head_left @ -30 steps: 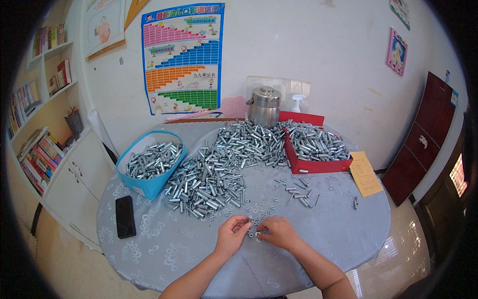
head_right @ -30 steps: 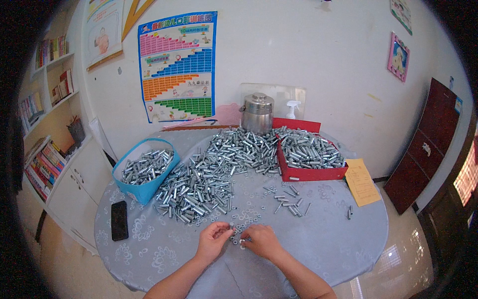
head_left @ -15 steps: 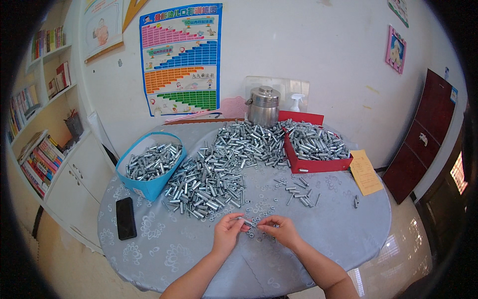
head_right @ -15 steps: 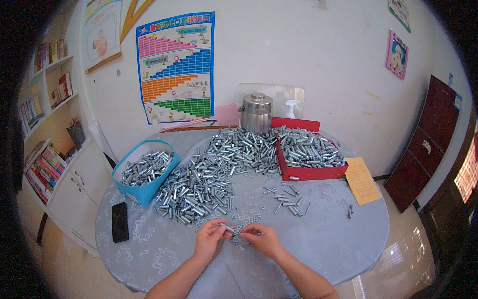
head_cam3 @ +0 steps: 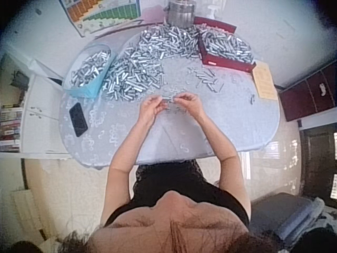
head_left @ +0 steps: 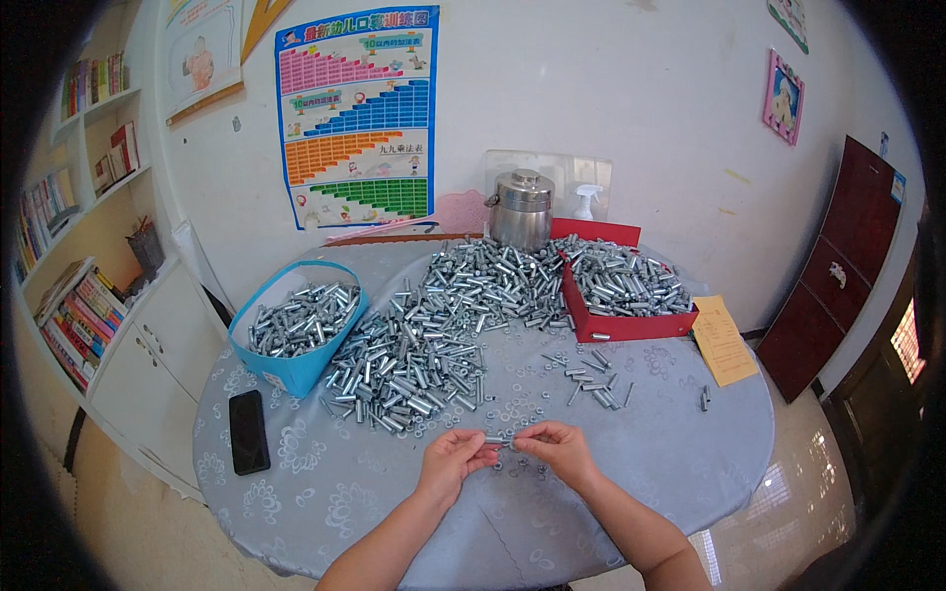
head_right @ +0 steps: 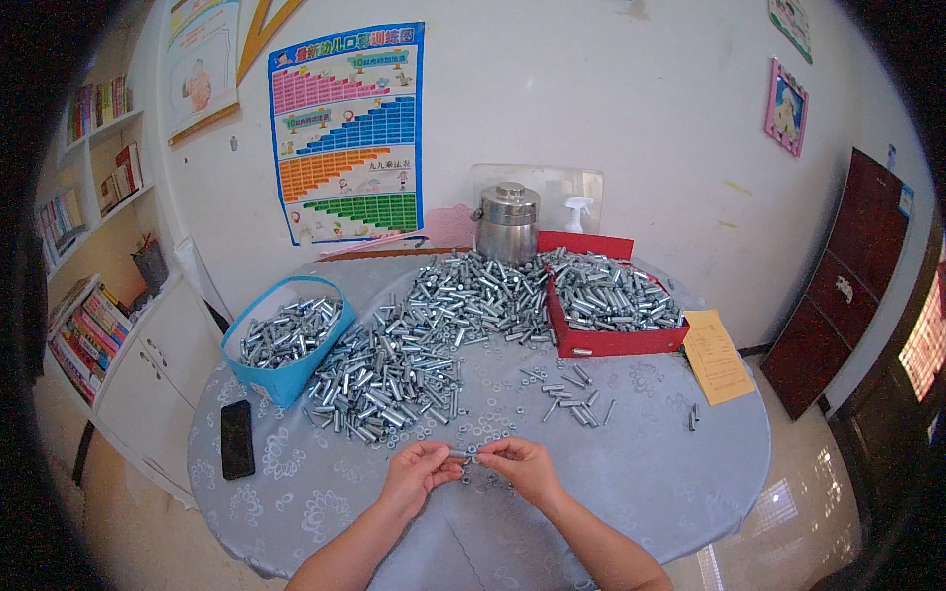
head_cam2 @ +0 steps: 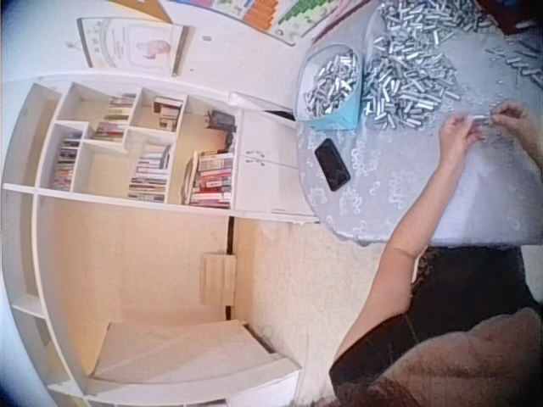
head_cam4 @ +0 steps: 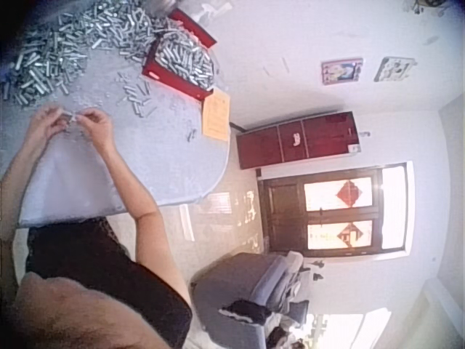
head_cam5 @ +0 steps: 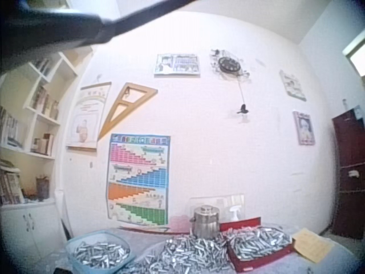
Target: The person repeatedly picks up bolts and washers from a table, threads the washers onto the bolts, and places the assembled units into a blue basket. The person handles the fasteners one at a time throughout the clip.
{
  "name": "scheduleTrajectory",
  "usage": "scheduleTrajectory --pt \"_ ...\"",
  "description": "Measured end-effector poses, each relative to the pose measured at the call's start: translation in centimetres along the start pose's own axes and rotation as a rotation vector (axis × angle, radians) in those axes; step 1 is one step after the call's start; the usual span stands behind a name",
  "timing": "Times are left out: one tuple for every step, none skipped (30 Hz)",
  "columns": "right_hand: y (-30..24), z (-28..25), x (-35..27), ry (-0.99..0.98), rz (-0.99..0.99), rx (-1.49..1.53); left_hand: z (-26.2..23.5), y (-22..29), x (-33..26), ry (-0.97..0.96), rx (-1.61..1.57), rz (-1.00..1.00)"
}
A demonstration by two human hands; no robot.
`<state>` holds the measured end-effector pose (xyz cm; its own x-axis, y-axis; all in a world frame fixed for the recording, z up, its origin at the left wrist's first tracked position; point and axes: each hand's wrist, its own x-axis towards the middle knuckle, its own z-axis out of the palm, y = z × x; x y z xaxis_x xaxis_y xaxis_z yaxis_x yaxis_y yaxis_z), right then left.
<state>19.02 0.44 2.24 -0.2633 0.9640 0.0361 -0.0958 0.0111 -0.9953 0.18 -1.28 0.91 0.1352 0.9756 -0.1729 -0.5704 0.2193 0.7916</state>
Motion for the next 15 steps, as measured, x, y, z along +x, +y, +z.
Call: scheduleTrajectory --pt "0.1 0.0 0.0 0.004 -0.002 0.015 0.0 0.0 0.0 -0.003 -0.003 -0.012" --pt "0.1 0.0 0.1 0.009 -0.005 0.03 0.0 0.0 0.0 -0.01 -0.016 -0.028" --pt "0.2 0.0 0.1 0.012 -0.007 0.038 0.0 0.0 0.0 -0.018 -0.028 -0.044" --pt "0.2 0.0 0.1 0.015 -0.009 0.047 0.0 -0.1 0.0 -0.026 -0.041 -0.061" --pt "0.2 0.0 0.1 0.018 -0.011 0.056 0.0 -0.1 0.0 -0.031 -0.057 -0.076" --pt "0.1 0.1 0.0 0.035 -0.054 0.003 -0.1 -0.2 0.0 -0.036 -0.073 -0.091" --pt "0.0 0.2 -0.1 0.052 -0.097 -0.049 -0.1 -0.3 0.1 -0.041 -0.089 -0.106" --pt "-0.3 0.4 -0.2 0.069 -0.139 -0.102 -0.2 -0.3 0.0 -0.042 -0.106 -0.117" --pt "-0.6 0.4 -0.3 0.07 -0.216 -0.22 -0.2 -0.3 0.0 -0.043 -0.123 -0.128" --pt "-1.0 0.5 -0.3 0.071 -0.292 -0.338 -0.2 -0.4 0.0 -0.044 -0.14 -0.139" --pt "-1.2 0.5 -0.4 0.073 -0.369 -0.456 -0.2 -0.4 0.0 -0.041 -0.149 -0.142" --pt "-1.3 0.6 -0.5 0.073 -0.386 -0.456 -0.2 -0.4 0.0 -0.039 -0.158 -0.146" --pt "-1.3 0.7 -0.5 0.072 -0.403 -0.455 -0.2 -0.4 0.0 -0.036 -0.167 -0.15" --pt "-1.3 0.9 -0.6 0.071 -0.419 -0.455 -0.2 -0.4 0.0 -0.029 -0.161 -0.148" --pt "-1.3 0.9 -0.6 0.067 -0.419 -0.455 -0.2 -0.6 0.0 -0.023 -0.154 -0.146"
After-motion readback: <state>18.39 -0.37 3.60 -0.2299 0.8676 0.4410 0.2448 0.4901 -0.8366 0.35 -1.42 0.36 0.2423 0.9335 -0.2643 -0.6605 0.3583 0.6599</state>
